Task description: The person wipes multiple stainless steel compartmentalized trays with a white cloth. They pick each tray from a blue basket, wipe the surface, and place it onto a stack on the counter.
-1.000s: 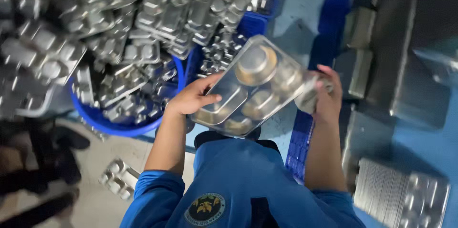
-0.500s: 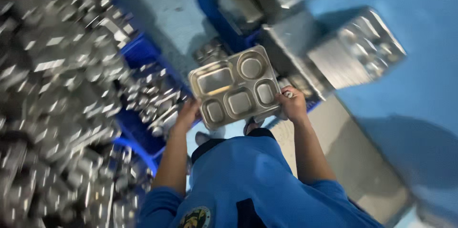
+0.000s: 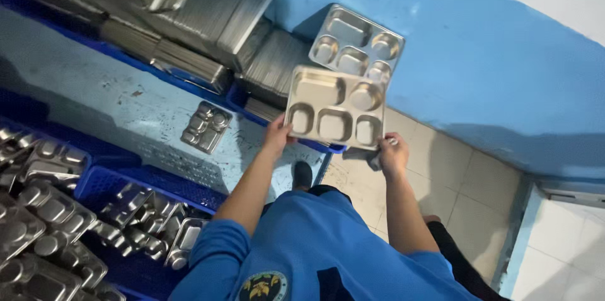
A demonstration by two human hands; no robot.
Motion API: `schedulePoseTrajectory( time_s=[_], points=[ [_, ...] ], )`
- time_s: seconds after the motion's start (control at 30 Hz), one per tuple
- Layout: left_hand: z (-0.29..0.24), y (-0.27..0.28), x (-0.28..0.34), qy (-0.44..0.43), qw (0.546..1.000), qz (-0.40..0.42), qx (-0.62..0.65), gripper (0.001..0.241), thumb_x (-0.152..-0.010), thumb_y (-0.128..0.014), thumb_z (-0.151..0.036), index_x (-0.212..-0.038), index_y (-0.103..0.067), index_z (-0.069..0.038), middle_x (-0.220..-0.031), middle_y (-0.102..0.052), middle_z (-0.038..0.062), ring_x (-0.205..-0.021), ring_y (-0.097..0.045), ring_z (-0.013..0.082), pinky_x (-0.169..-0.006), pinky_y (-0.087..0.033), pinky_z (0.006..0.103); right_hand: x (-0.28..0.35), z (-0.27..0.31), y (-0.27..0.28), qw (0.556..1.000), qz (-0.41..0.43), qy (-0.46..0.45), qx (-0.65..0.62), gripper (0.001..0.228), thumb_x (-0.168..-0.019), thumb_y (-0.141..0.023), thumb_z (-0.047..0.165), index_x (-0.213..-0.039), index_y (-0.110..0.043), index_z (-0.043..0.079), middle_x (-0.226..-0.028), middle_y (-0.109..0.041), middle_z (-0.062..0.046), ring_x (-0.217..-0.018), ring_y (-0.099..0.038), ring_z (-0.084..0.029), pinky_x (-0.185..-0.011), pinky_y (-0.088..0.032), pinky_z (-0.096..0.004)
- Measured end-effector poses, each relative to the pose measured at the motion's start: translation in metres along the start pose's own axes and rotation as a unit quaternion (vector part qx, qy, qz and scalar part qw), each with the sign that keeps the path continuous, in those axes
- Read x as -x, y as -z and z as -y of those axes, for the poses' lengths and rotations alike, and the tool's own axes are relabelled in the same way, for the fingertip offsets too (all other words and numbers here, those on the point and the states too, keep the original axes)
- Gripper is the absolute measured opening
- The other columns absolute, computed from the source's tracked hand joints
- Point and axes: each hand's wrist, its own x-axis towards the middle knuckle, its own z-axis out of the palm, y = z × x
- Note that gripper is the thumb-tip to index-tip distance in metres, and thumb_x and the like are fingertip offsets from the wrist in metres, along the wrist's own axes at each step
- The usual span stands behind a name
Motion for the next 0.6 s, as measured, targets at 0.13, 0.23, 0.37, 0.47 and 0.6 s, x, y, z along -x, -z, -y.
schedulePoseTrajectory(
  time_s=[0.13, 0.23, 0.37, 0.47, 0.6],
  points=[
    [-0.051, -0.057, -0.054, -0.064, 0.995, 0.056, 0.058, 0.053, -0.097, -0.061, -0.008, -0.149, -0.050, -0.007, -0.119, -0.068, 0.007, -0.097, -0.072, 0.0176, -0.071, -0.067, 0.0341, -0.054, 0.017, 0.013, 0.991, -0.010, 0.090, -0.097, 0.017, -0.095, -0.073, 0.012, -0.109, -0.069, 0.004, -0.090, -0.067, -0.003, -0.079, -0.061, -0.011, -0.070, -0.050, -0.026],
    [-0.088, -0.092, -0.067, -0.167, 0.986, 0.023, -0.013, 0.075, -0.092, -0.068, -0.014, -0.157, -0.031, -0.013, -0.134, -0.062, 0.012, -0.102, -0.069, 0.0229, -0.083, -0.061, 0.0347, -0.098, 0.042, 0.007, 0.988, 0.001, 0.053, -0.147, 0.024, -0.099, -0.068, 0.019, -0.121, -0.063, 0.008, -0.091, -0.064, -0.001, -0.072, -0.055, -0.012, -0.059, -0.043, -0.028],
    [-0.082, -0.079, -0.020, -0.115, 0.931, -0.017, -0.345, 0.088, -0.089, -0.074, -0.039, -0.163, -0.031, -0.016, -0.143, -0.061, 0.019, -0.120, -0.066, 0.0292, -0.104, -0.051, 0.0397, -0.094, 0.043, -0.026, 0.987, -0.025, 0.045, -0.150, 0.025, -0.101, -0.063, 0.018, -0.123, -0.061, 0.006, -0.092, -0.066, -0.002, -0.076, -0.060, -0.011, -0.062, -0.050, -0.028],
    [-0.057, -0.037, 0.031, -0.195, 0.919, -0.013, -0.344, 0.096, -0.082, -0.078, -0.040, -0.160, -0.029, -0.013, -0.158, -0.042, 0.022, -0.132, -0.057, 0.0358, -0.109, -0.045, 0.0428, -0.067, 0.043, -0.081, 0.984, 0.074, 0.103, -0.124, 0.024, -0.104, -0.063, 0.018, -0.123, -0.061, 0.004, -0.098, -0.066, -0.004, -0.085, -0.063, -0.011, -0.074, -0.053, -0.027],
    [-0.030, 0.029, 0.105, -0.229, 0.878, -0.138, -0.397, 0.104, -0.078, -0.088, -0.037, -0.158, -0.028, -0.008, -0.155, -0.041, 0.026, -0.143, -0.041, 0.0419, -0.116, -0.033, 0.0441, 0.004, 0.044, -0.160, 0.896, 0.443, 0.026, 0.025, 0.039, -0.101, -0.065, 0.021, -0.136, -0.060, 0.005, -0.099, -0.066, -0.004, -0.089, -0.061, -0.014, -0.079, -0.050, -0.028]
  ],
)
